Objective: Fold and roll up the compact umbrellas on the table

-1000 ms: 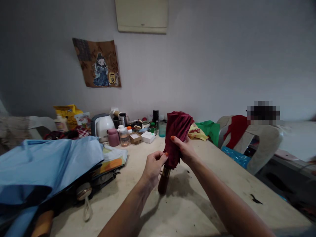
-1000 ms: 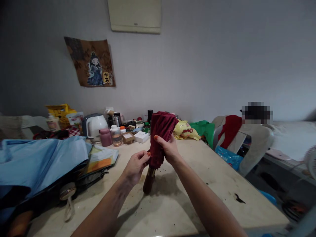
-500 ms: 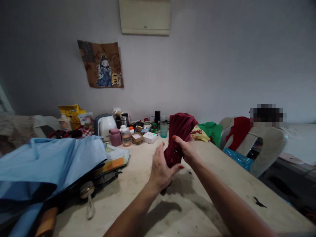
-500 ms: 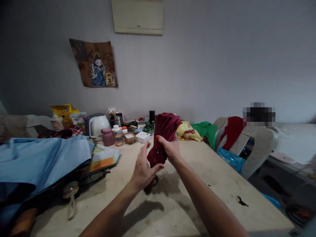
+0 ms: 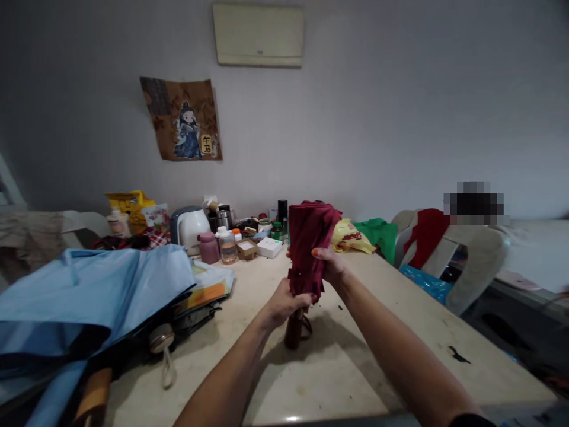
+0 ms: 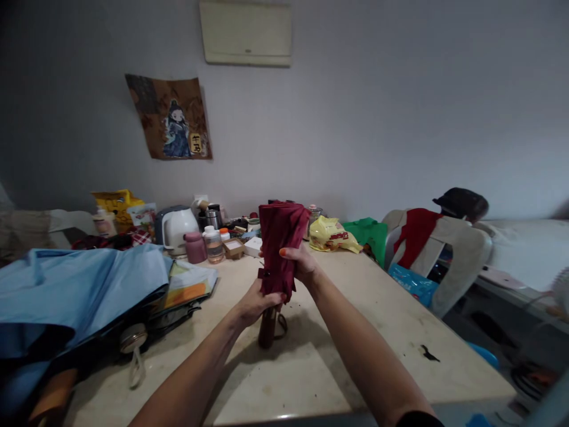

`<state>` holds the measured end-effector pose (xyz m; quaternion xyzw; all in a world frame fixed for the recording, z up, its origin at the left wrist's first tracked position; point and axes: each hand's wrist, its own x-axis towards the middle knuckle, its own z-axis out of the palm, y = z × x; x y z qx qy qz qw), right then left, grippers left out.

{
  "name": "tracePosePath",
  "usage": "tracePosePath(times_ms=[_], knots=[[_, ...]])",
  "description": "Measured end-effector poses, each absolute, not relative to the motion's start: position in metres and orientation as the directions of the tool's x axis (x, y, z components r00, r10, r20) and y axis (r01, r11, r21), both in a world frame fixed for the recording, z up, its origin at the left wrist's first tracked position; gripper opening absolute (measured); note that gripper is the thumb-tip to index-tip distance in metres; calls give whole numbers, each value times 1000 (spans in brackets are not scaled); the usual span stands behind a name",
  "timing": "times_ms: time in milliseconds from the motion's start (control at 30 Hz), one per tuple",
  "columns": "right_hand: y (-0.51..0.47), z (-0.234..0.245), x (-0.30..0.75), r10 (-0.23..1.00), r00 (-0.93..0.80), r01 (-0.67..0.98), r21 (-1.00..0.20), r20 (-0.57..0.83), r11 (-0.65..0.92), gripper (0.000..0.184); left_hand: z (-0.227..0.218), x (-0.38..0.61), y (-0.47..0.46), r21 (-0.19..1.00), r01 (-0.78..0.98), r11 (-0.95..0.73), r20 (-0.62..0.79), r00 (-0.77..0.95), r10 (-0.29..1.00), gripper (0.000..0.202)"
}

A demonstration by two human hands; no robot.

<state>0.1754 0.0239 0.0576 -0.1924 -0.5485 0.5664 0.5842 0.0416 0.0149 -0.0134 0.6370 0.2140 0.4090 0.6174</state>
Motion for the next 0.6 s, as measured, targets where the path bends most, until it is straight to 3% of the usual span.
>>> tracePosePath(times_ms=[133,233,300,400,500,600], knots=[[32,68,167,931,47,-527,-782,363,331,25,-19,37,17,931,-335,147,145,707,692,61],[42,77,175,968,139,-577,-777,210,252,20,-21,41,13,941,-265,210,71,763,643,69],[46,80,185,977,161,-586,-783,137,207,18,-21,48,7,954,-211,214,19,753,658,53],[43,75,191,967,217,-577,-781,134,238,20,-20,58,-2,955,-190,228,-25,714,700,26],[30,54,180,970,170,-496,-835,175,238,27,-20,64,-5,963,-190,190,-20,653,757,16],[13,30,163,976,78,-319,-922,204,218,39,-21,67,-4,993,-113,40,23,505,863,8]])
